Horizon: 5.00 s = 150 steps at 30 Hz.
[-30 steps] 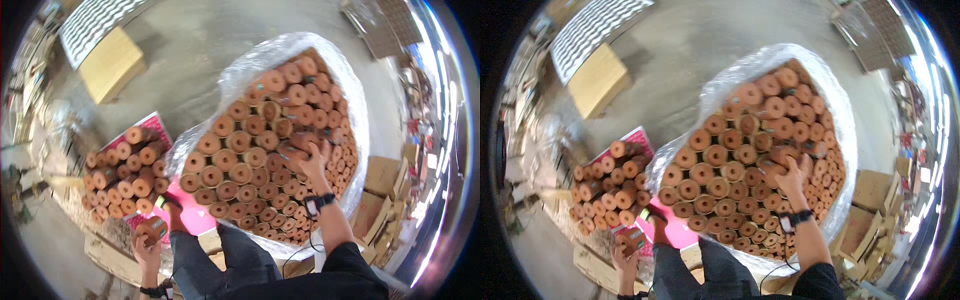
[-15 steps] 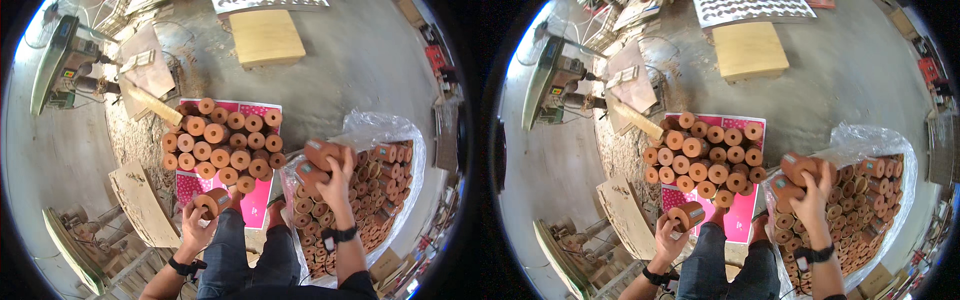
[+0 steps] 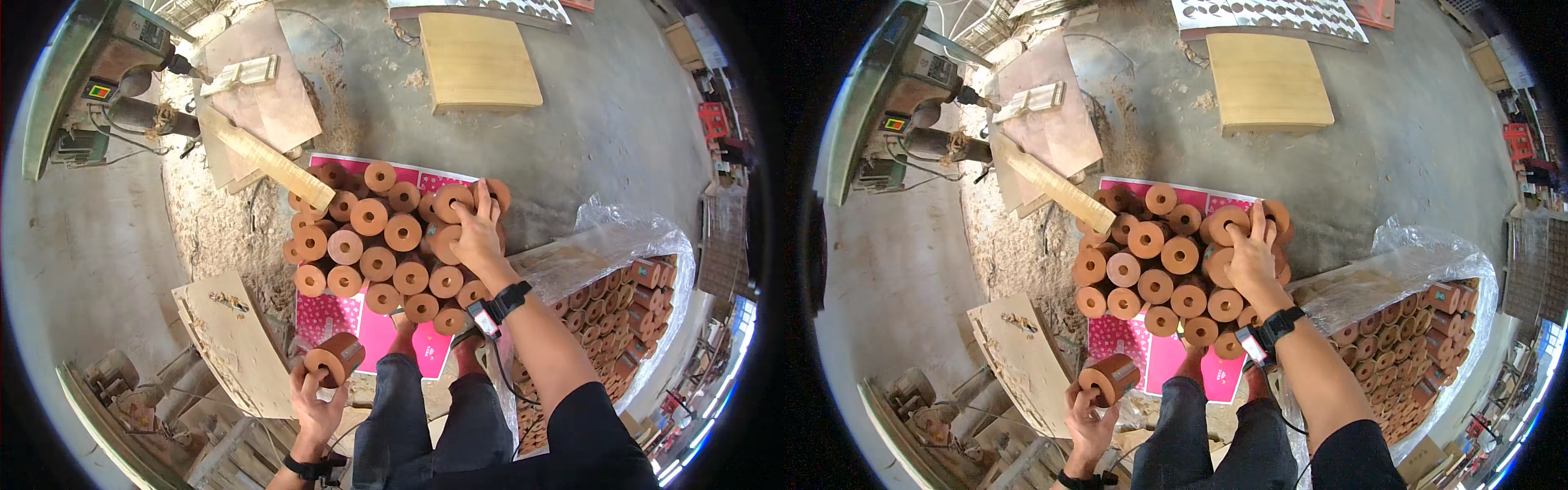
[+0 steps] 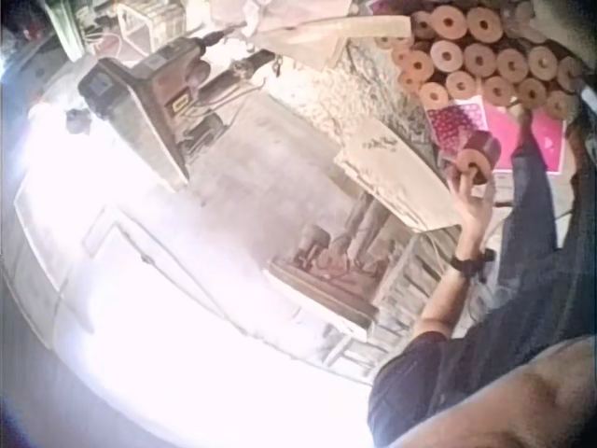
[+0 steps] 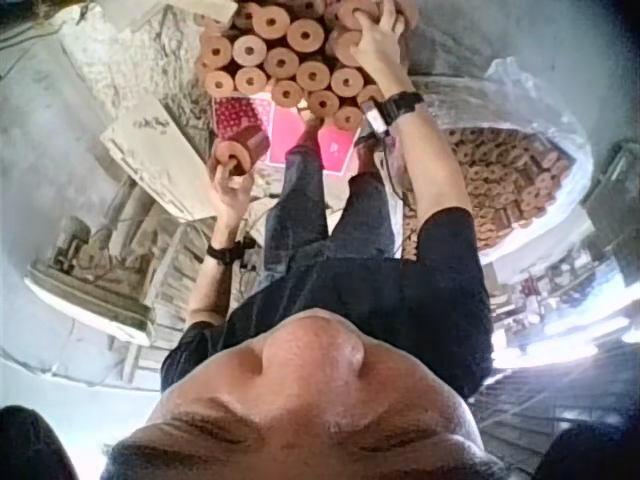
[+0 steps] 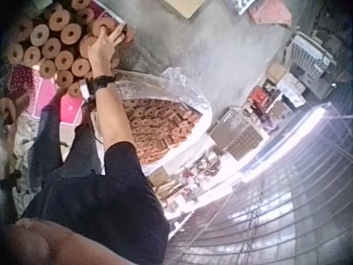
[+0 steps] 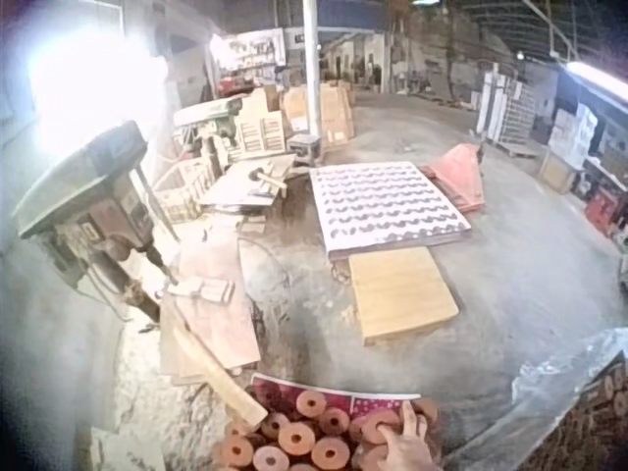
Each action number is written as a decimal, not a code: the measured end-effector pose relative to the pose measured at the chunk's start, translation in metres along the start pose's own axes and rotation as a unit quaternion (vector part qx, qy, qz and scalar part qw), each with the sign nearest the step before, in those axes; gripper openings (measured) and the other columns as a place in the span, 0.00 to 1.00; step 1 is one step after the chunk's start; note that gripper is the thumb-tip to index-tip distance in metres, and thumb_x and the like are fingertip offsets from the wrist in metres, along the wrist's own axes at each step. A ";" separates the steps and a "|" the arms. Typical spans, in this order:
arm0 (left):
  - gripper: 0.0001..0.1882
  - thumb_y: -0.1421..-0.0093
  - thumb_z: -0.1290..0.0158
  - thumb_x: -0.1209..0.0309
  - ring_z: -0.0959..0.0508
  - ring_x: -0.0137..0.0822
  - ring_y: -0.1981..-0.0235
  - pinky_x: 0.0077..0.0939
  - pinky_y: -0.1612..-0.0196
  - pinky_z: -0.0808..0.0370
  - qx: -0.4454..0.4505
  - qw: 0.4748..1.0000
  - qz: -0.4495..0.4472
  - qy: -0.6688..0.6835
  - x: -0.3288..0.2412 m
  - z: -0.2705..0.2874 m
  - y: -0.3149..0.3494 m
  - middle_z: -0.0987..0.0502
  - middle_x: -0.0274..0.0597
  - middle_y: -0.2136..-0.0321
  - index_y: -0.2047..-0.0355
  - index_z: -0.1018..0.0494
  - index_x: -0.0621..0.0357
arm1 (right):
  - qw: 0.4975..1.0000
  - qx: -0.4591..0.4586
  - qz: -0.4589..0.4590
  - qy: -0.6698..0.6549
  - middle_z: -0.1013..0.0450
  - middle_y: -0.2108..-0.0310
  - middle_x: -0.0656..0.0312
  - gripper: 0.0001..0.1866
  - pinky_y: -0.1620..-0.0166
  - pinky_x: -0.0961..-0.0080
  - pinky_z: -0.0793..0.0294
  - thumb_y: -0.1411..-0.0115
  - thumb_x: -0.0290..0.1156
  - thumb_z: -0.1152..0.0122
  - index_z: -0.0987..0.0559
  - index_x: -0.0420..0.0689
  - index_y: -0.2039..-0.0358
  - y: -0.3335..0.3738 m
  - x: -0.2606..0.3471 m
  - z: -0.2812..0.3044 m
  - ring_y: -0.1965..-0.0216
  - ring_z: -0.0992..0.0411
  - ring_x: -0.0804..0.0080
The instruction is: Sorting and stacking brown cylindrical wooden components from a large bulk container onto a flat surface.
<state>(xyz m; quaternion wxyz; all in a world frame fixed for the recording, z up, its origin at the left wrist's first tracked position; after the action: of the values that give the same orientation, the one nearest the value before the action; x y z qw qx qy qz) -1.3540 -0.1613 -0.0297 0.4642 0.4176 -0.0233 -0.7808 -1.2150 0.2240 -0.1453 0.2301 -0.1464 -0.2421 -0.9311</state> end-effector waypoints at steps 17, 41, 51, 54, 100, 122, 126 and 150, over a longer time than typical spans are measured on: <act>0.20 0.52 0.31 0.73 0.23 0.50 0.60 0.37 0.59 0.22 -0.055 0.949 -0.296 -0.087 -0.154 -0.015 -0.221 0.30 0.56 0.55 0.60 0.27 0.61 | 0.987 0.123 -0.058 0.080 0.74 0.26 0.52 0.40 0.44 0.38 0.29 0.46 0.38 0.32 0.37 0.56 0.33 0.008 -0.021 -0.042 0.29 0.59 0.40; 0.17 0.42 0.43 0.51 0.24 0.50 0.52 0.47 0.51 0.27 0.273 0.905 -0.237 -0.226 -0.154 -0.228 -0.285 0.23 0.46 0.55 0.59 0.20 0.45 | 0.946 -0.138 -0.219 -0.197 0.26 0.53 0.48 0.19 0.56 0.66 0.22 0.42 0.30 0.36 0.24 0.41 0.50 0.192 -0.166 0.058 0.56 0.25 0.55; 0.21 0.36 0.43 0.65 0.31 0.55 0.42 0.49 0.45 0.28 0.139 0.869 -0.344 -0.327 -0.179 -0.183 -0.217 0.28 0.56 0.47 0.45 0.28 0.62 | 0.913 -0.181 -0.355 -0.082 0.27 0.56 0.52 0.12 0.52 0.59 0.26 0.38 0.35 0.40 0.20 0.46 0.56 0.358 -0.333 0.139 0.56 0.27 0.50; 0.21 0.37 0.43 0.68 0.24 0.54 0.50 0.46 0.50 0.24 0.185 0.867 -0.346 -0.307 -0.170 -0.193 -0.169 0.26 0.58 0.52 0.47 0.28 0.67 | 0.848 -0.287 -0.434 -0.098 0.27 0.57 0.50 0.12 0.53 0.56 0.27 0.38 0.35 0.41 0.20 0.45 0.57 0.411 -0.436 0.179 0.56 0.27 0.49; 0.36 0.48 0.42 0.65 0.21 0.64 0.62 0.51 0.57 0.24 0.387 0.848 -0.353 -0.079 -0.446 -0.697 0.232 0.22 0.65 0.62 0.41 0.42 0.60 | 0.966 -0.065 -0.242 0.057 0.44 0.36 0.45 0.39 0.46 0.52 0.27 0.49 0.20 0.41 0.36 0.53 0.35 0.357 -0.647 0.247 0.41 0.35 0.44; 0.38 0.46 0.41 0.65 0.21 0.63 0.62 0.50 0.61 0.23 0.196 0.959 -0.037 -0.200 -0.120 -0.186 0.074 0.21 0.60 0.64 0.39 0.45 0.58 | 0.950 -0.076 -0.257 0.158 0.43 0.35 0.55 0.34 0.39 0.61 0.32 0.56 0.20 0.33 0.28 0.49 0.45 0.369 -0.438 0.239 0.37 0.38 0.47; 0.36 0.48 0.40 0.68 0.20 0.63 0.64 0.49 0.64 0.23 0.210 0.966 -0.019 -0.150 -0.116 -0.159 0.063 0.22 0.61 0.67 0.41 0.44 0.59 | 0.985 -0.048 -0.162 -0.028 0.39 0.39 0.52 0.34 0.41 0.61 0.30 0.59 0.20 0.35 0.27 0.47 0.47 0.315 -0.284 0.203 0.40 0.36 0.46; 0.37 0.49 0.40 0.75 0.19 0.43 0.72 0.33 0.67 0.23 0.225 0.971 0.067 -0.055 -0.022 -0.070 0.038 0.23 0.50 0.73 0.41 0.44 0.64 | 0.991 0.056 -0.023 0.122 0.42 0.39 0.53 0.40 0.44 0.53 0.34 0.54 0.27 0.32 0.32 0.61 0.39 0.098 -0.147 -0.023 0.45 0.33 0.47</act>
<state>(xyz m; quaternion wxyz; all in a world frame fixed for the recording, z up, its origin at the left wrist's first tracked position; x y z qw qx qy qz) -1.2754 -0.1414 -0.0452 0.4077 0.4653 -0.2516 -0.7443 -1.0449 0.1891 -0.1832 0.2443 -0.0125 -0.2674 -0.9320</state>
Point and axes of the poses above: each hand's wrist, its own y-axis away from the middle knuckle, its own z-axis out of the back of the hand, x = y × z, the point moved 8 cm from there along -y, towards the middle knuckle
